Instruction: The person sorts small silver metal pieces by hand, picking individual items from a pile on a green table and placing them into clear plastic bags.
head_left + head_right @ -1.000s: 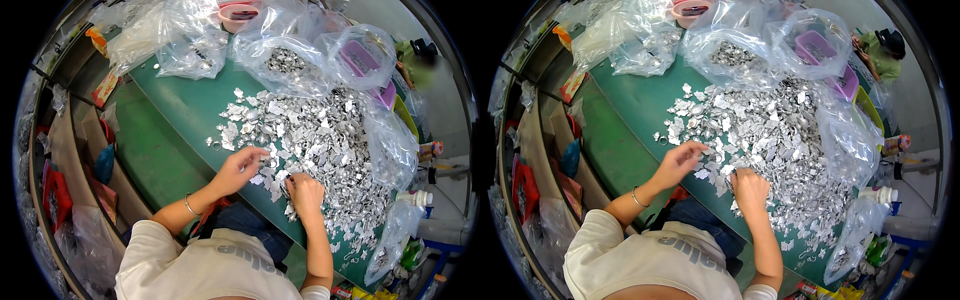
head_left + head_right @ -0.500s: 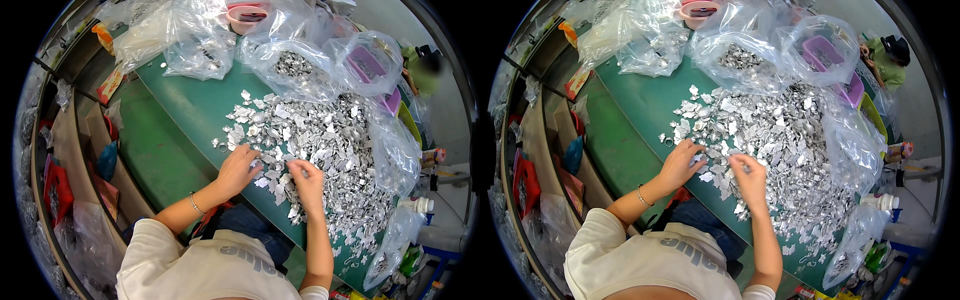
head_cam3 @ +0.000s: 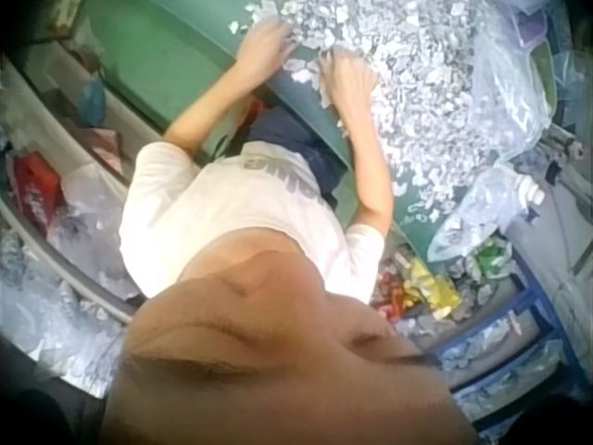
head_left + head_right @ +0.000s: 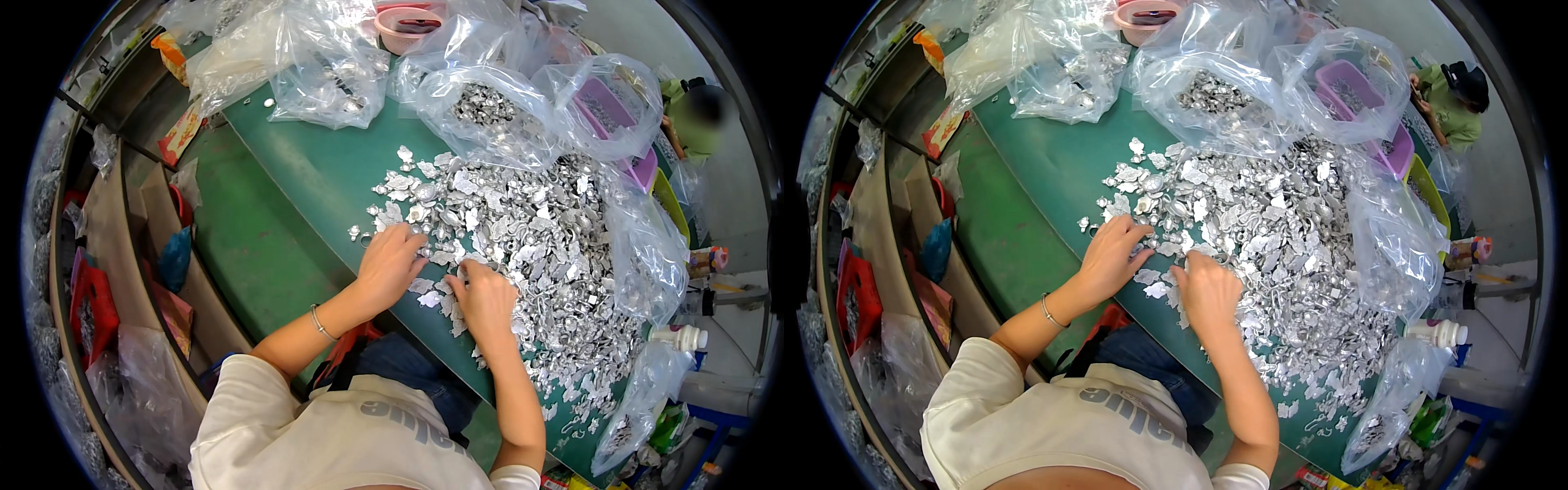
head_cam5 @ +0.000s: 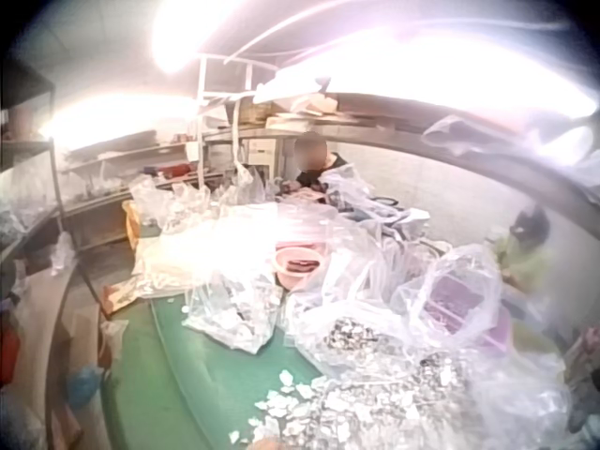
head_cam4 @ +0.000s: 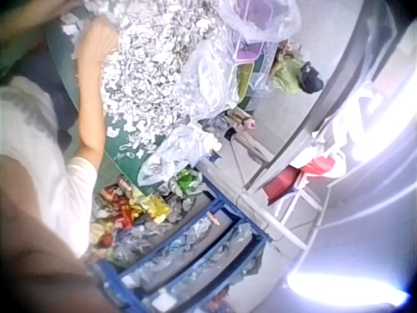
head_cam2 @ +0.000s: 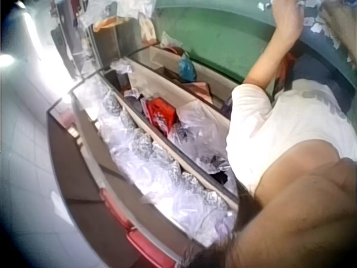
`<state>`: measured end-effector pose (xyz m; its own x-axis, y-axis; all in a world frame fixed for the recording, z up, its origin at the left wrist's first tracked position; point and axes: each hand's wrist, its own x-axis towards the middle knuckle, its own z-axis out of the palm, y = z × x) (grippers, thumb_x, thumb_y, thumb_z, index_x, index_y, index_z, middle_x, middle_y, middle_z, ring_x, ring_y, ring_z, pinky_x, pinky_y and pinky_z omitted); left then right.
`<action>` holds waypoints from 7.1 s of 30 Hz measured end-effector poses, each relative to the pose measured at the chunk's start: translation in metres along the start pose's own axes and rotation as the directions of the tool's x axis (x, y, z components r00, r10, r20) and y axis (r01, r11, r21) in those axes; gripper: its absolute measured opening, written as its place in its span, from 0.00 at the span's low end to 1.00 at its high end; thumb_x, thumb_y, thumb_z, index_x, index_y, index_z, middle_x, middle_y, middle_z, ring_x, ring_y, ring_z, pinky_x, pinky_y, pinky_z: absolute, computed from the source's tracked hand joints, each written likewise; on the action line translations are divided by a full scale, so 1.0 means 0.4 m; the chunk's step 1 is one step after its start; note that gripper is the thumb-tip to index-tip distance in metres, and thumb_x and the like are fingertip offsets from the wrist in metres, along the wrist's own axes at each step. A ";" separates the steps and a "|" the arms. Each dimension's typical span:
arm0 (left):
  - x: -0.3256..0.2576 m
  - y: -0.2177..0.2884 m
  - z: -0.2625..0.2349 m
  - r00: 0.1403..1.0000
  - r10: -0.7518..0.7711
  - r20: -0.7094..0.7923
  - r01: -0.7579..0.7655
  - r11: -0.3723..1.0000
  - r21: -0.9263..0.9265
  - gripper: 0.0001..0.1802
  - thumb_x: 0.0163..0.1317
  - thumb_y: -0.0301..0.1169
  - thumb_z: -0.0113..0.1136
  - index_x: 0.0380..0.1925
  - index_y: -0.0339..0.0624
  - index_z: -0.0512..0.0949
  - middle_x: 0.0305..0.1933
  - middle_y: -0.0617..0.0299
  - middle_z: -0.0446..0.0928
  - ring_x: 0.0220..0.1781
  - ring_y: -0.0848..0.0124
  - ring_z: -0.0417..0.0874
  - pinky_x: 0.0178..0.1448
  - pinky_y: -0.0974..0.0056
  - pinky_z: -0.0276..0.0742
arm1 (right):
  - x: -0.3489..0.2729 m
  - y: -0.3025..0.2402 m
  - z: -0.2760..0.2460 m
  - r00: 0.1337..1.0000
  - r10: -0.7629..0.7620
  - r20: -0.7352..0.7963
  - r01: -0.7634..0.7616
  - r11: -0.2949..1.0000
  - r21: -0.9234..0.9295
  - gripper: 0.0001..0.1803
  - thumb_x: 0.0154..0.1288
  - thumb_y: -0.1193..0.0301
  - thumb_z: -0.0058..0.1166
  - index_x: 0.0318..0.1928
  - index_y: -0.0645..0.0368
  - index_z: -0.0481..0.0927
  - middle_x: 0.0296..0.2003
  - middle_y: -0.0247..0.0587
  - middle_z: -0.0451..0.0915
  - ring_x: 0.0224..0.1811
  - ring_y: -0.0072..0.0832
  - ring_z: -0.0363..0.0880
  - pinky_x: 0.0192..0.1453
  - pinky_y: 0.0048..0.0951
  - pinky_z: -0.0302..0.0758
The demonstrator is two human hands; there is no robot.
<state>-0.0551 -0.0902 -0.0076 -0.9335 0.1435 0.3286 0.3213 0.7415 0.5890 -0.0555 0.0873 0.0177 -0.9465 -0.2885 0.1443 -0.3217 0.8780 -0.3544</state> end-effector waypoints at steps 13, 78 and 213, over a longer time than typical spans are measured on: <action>0.005 -0.015 0.014 0.999 -0.004 0.034 0.005 1.000 -0.019 0.13 0.46 0.26 0.65 0.33 0.42 0.75 0.32 0.58 0.69 0.39 0.59 0.73 0.41 0.59 0.69 | 0.022 0.043 -0.062 0.874 0.203 0.442 -0.296 -0.499 0.814 0.16 0.68 0.60 0.42 0.28 0.59 0.66 0.29 0.39 0.66 0.21 0.21 0.62 0.14 0.15 0.52; 0.026 -0.161 -0.104 0.799 -0.592 0.106 0.050 -0.111 -0.993 0.07 0.65 0.27 0.48 0.38 0.34 0.73 0.34 0.62 0.71 0.35 0.75 0.70 0.35 0.72 0.69 | 0.146 -0.077 0.118 0.993 -0.107 -0.058 0.100 0.989 -0.112 0.08 0.54 0.69 0.59 0.27 0.61 0.77 0.19 0.40 0.78 0.20 0.34 0.80 0.23 0.34 0.73; -0.028 -0.119 -0.085 0.976 -0.184 -0.120 0.156 0.965 -0.209 0.13 0.50 0.16 0.59 0.37 0.35 0.76 0.39 0.54 0.72 0.40 0.58 0.76 0.43 0.63 0.73 | 0.085 -0.055 0.006 0.988 -0.042 0.147 -0.044 0.842 0.537 0.08 0.56 0.76 0.57 0.37 0.66 0.78 0.28 0.44 0.77 0.28 0.31 0.76 0.34 0.29 0.72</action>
<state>-0.0546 -0.1493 -0.0142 -0.9506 -0.0755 0.3010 0.1974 0.6012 0.7743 -0.0807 0.0574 0.0283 -0.9254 -0.3783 0.0220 -0.2427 0.5472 -0.8010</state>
